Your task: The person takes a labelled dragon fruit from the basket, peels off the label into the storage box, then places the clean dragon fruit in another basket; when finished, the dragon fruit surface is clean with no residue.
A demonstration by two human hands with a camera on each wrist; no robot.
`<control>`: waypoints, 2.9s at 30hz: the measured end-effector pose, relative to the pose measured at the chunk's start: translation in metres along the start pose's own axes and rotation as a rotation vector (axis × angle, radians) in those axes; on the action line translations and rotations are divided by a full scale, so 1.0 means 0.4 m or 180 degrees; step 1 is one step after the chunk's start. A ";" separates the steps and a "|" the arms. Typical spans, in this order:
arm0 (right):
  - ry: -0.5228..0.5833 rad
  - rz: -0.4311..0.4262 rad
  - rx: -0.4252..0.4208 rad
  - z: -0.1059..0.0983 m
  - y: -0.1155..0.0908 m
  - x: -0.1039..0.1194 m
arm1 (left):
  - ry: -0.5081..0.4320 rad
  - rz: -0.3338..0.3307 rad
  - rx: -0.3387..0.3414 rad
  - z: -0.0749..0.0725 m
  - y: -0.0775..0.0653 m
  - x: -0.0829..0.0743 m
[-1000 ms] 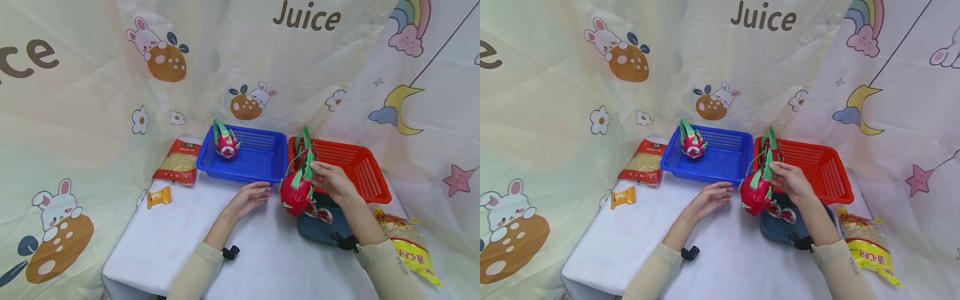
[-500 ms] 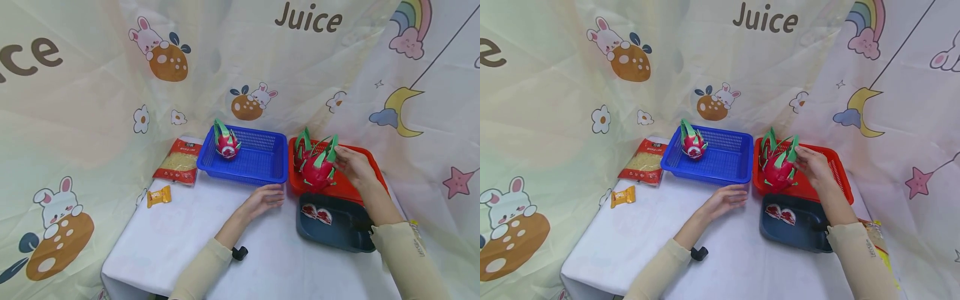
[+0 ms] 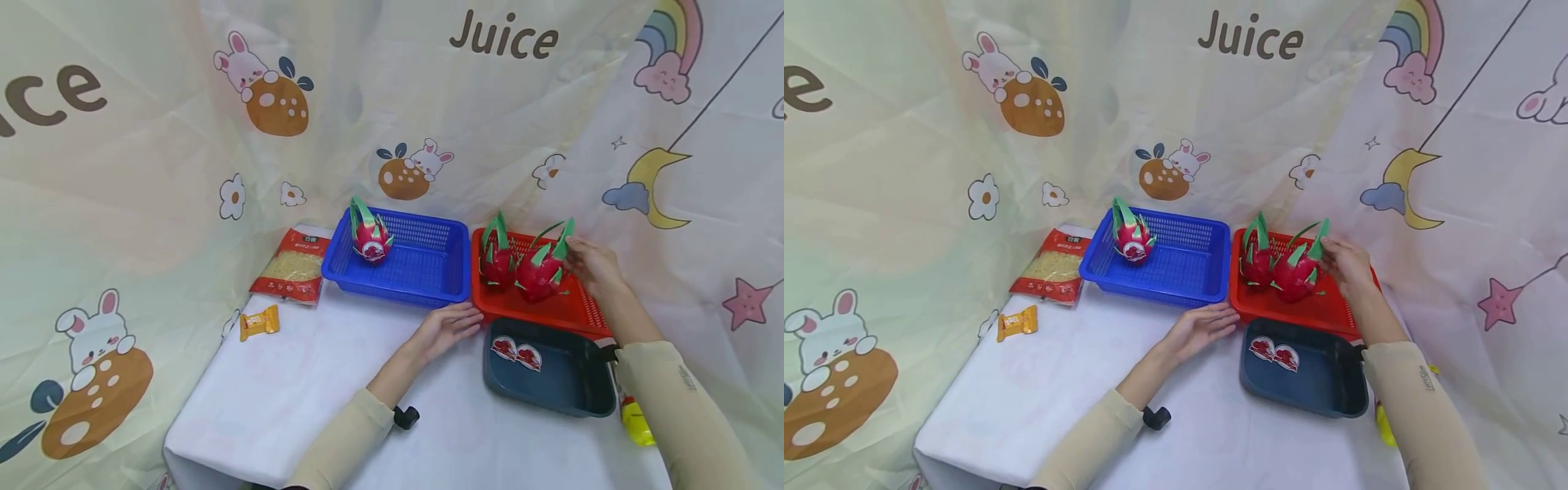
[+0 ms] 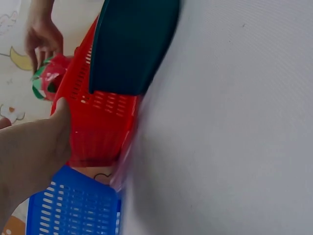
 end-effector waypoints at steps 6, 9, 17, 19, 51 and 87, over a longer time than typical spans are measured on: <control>-0.0105 -0.0072 -0.0147 -0.033 0.051 -0.001 | -0.0244 0.0034 0.0064 -0.006 0.009 -0.005; -0.0159 -0.0121 -0.0156 -0.041 0.075 0.002 | -0.0320 0.0005 0.0152 -0.006 0.009 -0.006; -0.0224 -0.0086 -0.0265 -0.054 0.114 -0.002 | -0.0524 -0.0054 0.0292 0.002 0.003 0.014; -0.0232 -0.0057 -0.0297 -0.058 0.123 -0.006 | -0.0537 -0.0049 0.0274 0.000 0.002 0.018; -0.0685 -0.0085 -0.0445 -0.127 0.191 -0.035 | -0.0385 -0.0035 0.0304 -0.003 -0.004 0.016; -0.2177 -0.1471 0.1162 0.582 0.064 -0.224 | 0.0278 0.0600 -0.0823 -0.297 -0.273 -0.207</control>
Point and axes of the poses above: each hand's wrist, its own y-axis towards the middle knuckle, its own z-axis out of the palm, x = y × z, the point moved 9 cm from there along y, towards the middle knuckle, and after that the axes turned 15 degrees about y, right-handed, at the moved point
